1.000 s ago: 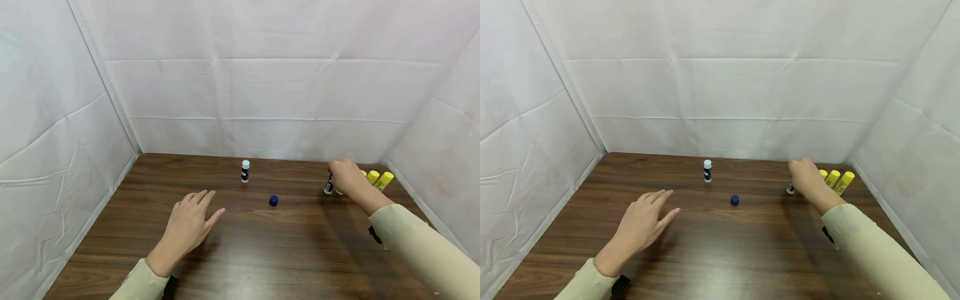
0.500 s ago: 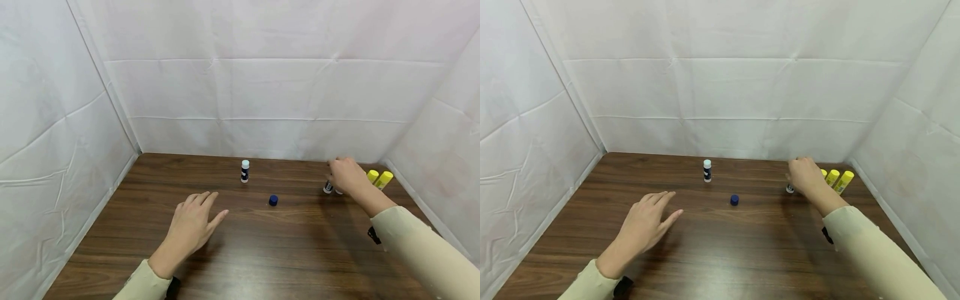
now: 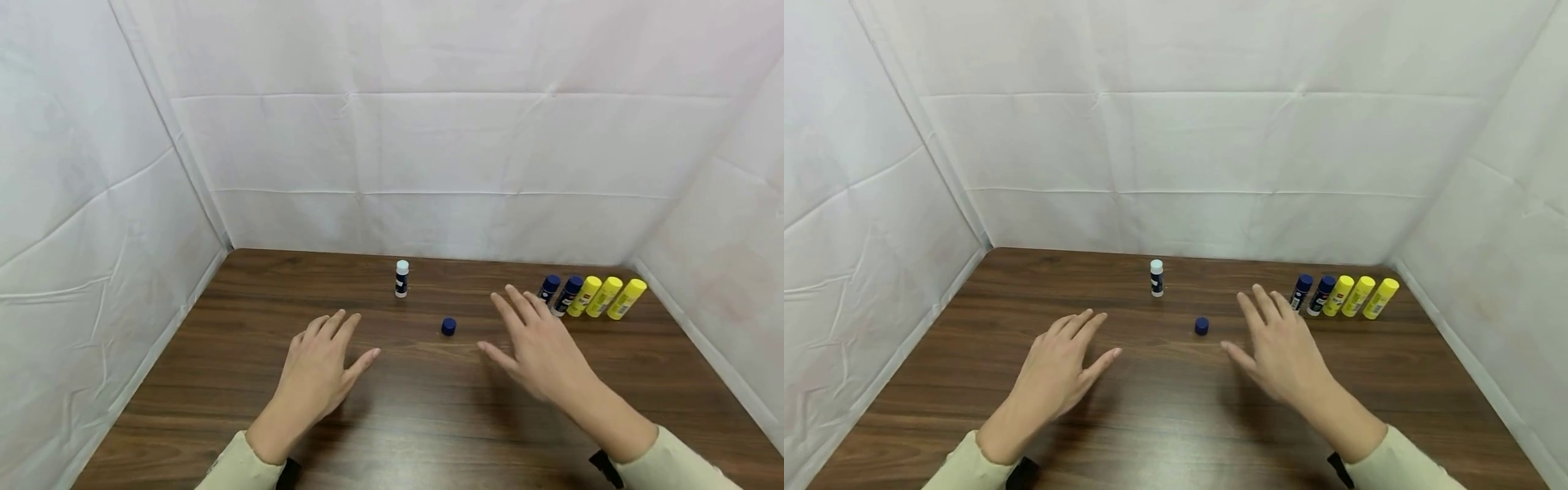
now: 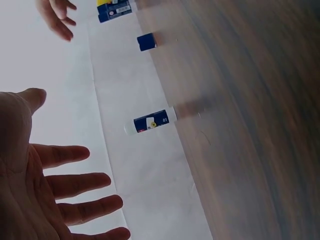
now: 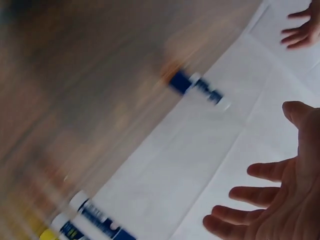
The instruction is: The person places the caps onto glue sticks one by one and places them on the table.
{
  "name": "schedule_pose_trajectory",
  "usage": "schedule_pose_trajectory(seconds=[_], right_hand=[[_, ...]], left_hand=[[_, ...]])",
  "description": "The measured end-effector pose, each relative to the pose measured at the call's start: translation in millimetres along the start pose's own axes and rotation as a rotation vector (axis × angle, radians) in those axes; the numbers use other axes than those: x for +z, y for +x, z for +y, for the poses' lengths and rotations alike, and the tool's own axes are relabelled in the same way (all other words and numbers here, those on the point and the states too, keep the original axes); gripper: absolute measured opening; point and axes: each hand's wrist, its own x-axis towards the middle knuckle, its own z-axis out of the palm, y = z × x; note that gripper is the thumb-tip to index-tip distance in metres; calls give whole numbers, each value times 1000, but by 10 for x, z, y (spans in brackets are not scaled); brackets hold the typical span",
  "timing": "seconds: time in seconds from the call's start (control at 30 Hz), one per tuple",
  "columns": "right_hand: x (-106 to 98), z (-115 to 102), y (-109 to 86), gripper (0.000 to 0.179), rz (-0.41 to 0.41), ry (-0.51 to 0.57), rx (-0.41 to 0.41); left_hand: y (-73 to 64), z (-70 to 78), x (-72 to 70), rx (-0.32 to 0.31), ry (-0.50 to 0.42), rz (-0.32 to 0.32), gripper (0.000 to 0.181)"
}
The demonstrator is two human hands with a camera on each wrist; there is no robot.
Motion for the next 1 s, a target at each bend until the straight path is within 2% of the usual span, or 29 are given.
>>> schedule_pose_trajectory(seconds=[0.2, 0.37, 0.6, 0.77, 1.0], right_hand=[[-6, -310, -249, 86, -44, 17, 5], [13, -458, -340, 87, -38, 28, 14], [45, -503, -342, 84, -56, 33, 24], [70, -505, -342, 83, -78, 18, 20], [88, -542, -364, 82, -78, 27, 3]], left_hand=[[-15, 43, -5, 5, 8, 13, 68], [-24, 69, 2, 5, 17, 20, 68], [-19, 99, -5, 2, 10, 5, 70], [0, 106, -11, 20, 7, 22, 69], [117, 138, 16, 61, -7, 51, 66]])
